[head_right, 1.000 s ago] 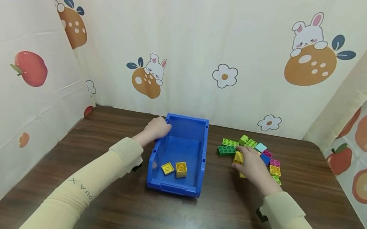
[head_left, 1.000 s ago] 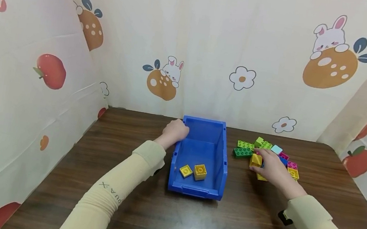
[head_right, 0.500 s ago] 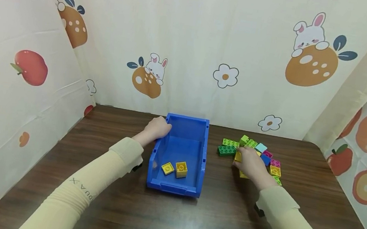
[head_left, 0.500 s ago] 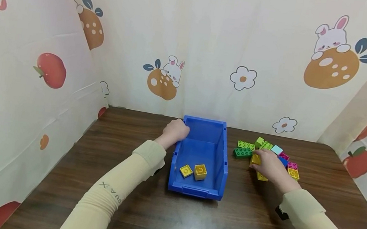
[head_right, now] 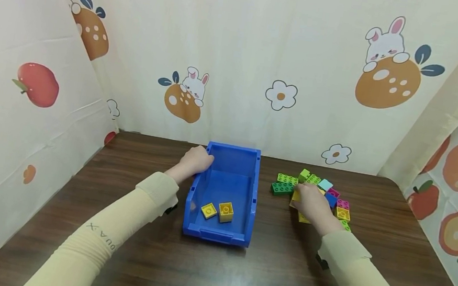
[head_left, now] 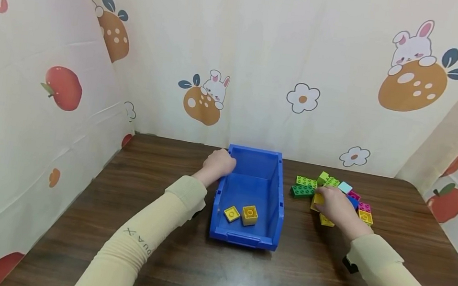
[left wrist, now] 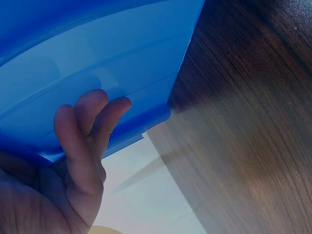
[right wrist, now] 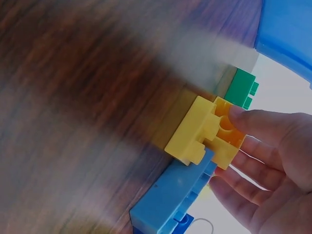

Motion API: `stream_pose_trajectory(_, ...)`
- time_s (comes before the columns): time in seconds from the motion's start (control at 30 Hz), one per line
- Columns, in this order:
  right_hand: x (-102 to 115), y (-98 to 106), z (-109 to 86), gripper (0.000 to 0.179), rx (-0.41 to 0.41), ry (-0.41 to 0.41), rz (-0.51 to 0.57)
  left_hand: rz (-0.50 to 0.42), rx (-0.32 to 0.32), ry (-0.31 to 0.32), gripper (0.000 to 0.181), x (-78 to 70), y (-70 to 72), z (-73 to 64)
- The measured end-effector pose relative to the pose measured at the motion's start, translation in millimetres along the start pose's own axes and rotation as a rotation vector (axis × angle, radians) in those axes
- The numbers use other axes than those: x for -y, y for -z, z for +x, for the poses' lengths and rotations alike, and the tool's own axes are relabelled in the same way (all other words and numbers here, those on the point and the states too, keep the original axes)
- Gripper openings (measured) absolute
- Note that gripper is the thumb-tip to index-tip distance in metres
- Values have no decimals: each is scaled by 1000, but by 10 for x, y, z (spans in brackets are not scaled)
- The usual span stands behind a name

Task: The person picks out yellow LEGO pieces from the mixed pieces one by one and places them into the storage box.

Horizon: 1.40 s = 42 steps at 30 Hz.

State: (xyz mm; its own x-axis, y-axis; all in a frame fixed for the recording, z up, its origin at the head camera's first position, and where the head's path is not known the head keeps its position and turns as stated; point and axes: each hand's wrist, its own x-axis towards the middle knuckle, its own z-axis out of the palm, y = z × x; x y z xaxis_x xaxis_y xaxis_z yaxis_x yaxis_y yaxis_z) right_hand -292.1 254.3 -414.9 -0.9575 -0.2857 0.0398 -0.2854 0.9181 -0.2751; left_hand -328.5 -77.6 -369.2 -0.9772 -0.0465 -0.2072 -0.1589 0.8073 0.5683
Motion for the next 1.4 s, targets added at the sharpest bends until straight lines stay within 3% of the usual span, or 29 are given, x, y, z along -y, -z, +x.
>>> stream_pose_trajectory(0.43, 60, 135, -10, 38, -2, 41, -5, -7, -5, 3, 34, 16, -5, 14)
stream_pose_trajectory(0.8, 182, 337, 15, 33, 79, 105, -53, 2, -13, -7, 34, 32, -22, 24)
stream_pose_trajectory(1.13, 416, 531, 8, 32, 100, 120, -47, -6, -18, -16, 33, 29, -32, 19)
stream_pose_trajectory(1.4, 621, 674, 28, 32, 107, 173, -103, 1, -8, -2, 33, 13, -17, 10)
